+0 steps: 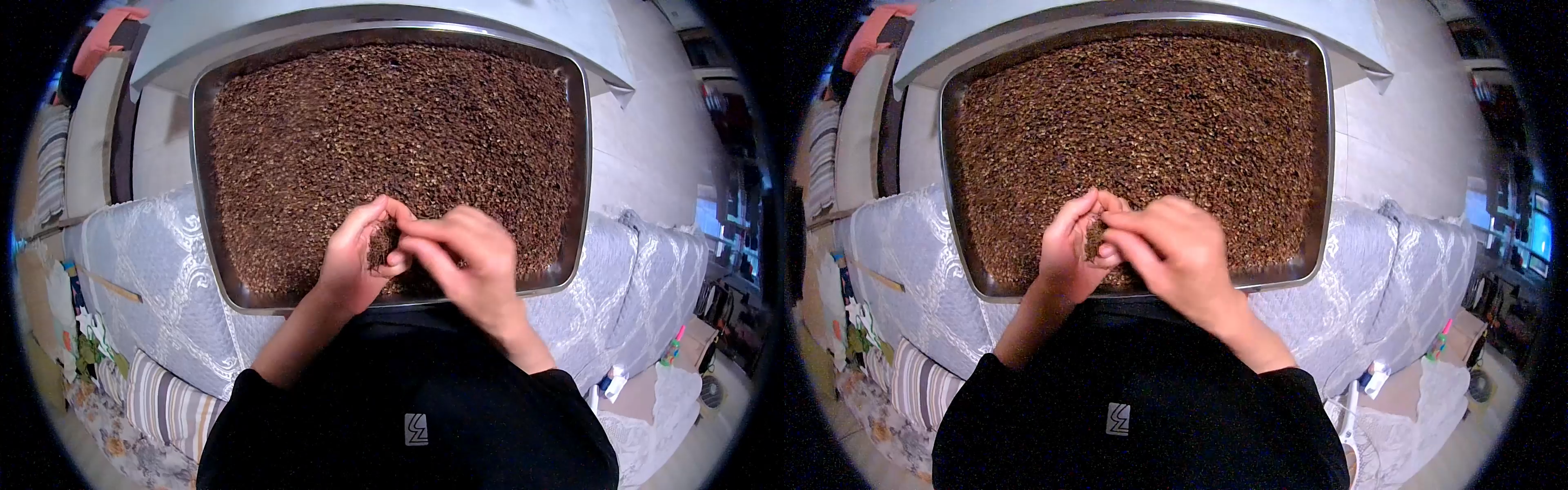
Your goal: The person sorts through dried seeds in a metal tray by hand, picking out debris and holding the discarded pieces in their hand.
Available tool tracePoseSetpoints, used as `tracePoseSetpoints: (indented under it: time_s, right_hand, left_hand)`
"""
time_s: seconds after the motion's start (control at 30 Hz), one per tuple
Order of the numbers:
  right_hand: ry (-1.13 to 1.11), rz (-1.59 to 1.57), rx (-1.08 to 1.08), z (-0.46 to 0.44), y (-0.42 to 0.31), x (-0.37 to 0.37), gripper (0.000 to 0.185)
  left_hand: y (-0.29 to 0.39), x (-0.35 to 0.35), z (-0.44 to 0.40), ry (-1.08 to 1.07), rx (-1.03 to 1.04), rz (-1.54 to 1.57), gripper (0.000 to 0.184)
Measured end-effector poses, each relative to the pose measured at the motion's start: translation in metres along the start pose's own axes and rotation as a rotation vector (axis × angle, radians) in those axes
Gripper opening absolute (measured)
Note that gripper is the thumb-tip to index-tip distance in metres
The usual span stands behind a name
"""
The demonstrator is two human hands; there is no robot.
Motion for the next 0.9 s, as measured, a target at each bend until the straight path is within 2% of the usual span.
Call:
tracePoseSetpoints:
  time_s: [0.07, 0.1, 0.2, 0.23, 0.3, 0.33, 0.4, 0.47, 0.5, 0.63, 0.73, 0.8, 0.83, 0.9]
  right_hand:
    - [-0.062, -0.002, -0.010, 0.002, -0.011, 0.008, 0.035]
    - [-0.064, -0.007, -0.011, 0.003, -0.009, 0.007, 0.030]
    - [0.053, 0.015, 0.026, 0.011, 0.013, -0.001, 0.015]
    - [0.093, 0.074, 0.115, 0.011, 0.019, -0.010, 0.007]
    - [0.193, 0.237, 0.209, 0.013, 0.042, -0.026, 0.007]
    - [0.207, 0.406, 0.192, 0.016, 0.054, -0.035, 0.009]
    - [0.169, 0.482, 0.285, 0.020, 0.069, -0.045, 0.013]
    - [0.107, 0.551, 0.186, 0.019, 0.075, -0.047, 0.015]
    - [0.077, 0.585, 0.139, 0.019, 0.076, -0.047, 0.016]
    - [0.036, 0.648, 0.149, 0.017, 0.083, -0.035, 0.016]
    - [0.131, 0.472, 0.181, 0.016, 0.087, -0.039, 0.014]
    - [0.139, 0.220, 0.331, 0.019, 0.087, -0.042, 0.008]
    - [0.144, 0.100, 0.402, 0.021, 0.090, -0.042, 0.007]
    - [0.116, -0.112, 0.594, 0.024, 0.088, -0.043, 0.006]
  left_hand:
    - [-0.004, 0.001, -0.003, 0.037, 0.003, -0.068, 0.033]
    - [-0.005, 0.001, -0.004, 0.054, 0.004, -0.103, 0.032]
    - [-0.004, 0.000, -0.001, -0.059, -0.154, 0.292, 0.032]
    - [-0.003, 0.006, -0.002, -0.122, -0.168, 0.367, 0.032]
    - [0.000, 0.004, -0.001, -0.158, -0.163, 0.495, 0.032]
    - [0.003, 0.003, -0.001, -0.177, -0.160, 0.559, 0.031]
    - [0.008, 0.007, 0.000, -0.189, -0.157, 0.650, 0.029]
    - [0.010, 0.012, 0.003, -0.153, -0.123, 0.726, 0.028]
    - [0.010, 0.011, 0.003, -0.208, -0.127, 0.766, 0.024]
    - [0.013, 0.013, 0.003, -0.173, -0.069, 0.781, 0.020]
    - [0.018, 0.015, 0.006, -0.218, -0.070, 0.858, 0.017]
    - [0.023, 0.011, 0.007, -0.260, -0.070, 0.884, 0.015]
    - [0.025, 0.014, 0.009, -0.118, -0.001, 0.824, 0.018]
    - [0.028, 0.011, 0.006, -0.217, -0.041, 0.766, 0.022]
Point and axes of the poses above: each hand's wrist, its own z-axis away from the middle knuckle, its own x-axis out of the palm, y = z × x, the point moved 4 cm from there along -z, towards the middle knuckle, and after that the axes turned 13 degrees about z, right-handed, at the moved point
